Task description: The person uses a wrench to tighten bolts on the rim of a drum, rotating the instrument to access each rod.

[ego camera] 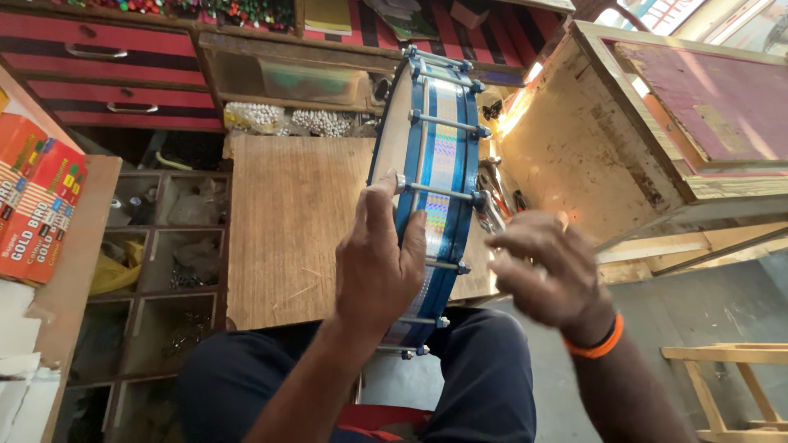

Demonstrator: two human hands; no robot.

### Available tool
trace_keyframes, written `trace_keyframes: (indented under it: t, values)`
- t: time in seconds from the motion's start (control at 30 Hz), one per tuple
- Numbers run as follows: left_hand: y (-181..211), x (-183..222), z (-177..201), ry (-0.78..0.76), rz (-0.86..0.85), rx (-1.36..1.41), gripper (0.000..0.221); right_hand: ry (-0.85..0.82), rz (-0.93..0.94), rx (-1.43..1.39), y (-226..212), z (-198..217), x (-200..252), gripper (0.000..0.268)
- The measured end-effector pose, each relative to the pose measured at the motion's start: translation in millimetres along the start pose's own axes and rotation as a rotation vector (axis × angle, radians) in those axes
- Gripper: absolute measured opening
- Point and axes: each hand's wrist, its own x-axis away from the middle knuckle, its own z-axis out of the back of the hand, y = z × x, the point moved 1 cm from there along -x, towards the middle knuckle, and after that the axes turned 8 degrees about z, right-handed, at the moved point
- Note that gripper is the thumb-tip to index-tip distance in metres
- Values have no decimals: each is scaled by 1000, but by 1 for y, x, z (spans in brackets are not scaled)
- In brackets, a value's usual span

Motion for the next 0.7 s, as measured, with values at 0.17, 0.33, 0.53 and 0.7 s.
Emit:
trace_keyframes:
  t: [0.17,0.33,0.53,0.7]
  values:
    - [0,-3,-3,-33,1,-34,40,344,-786,-632,64,-7,-12,3]
    - [8,-1,-2,22,-48,-13,39,71,-975,-999,103,-10,-43,12]
    - [2,4,-2,3,89,47,39,448,-729,-589,37,32,-24,6]
    - [1,4,-3,-2,62,76,39,329,-377,-257,-14,28,6,6]
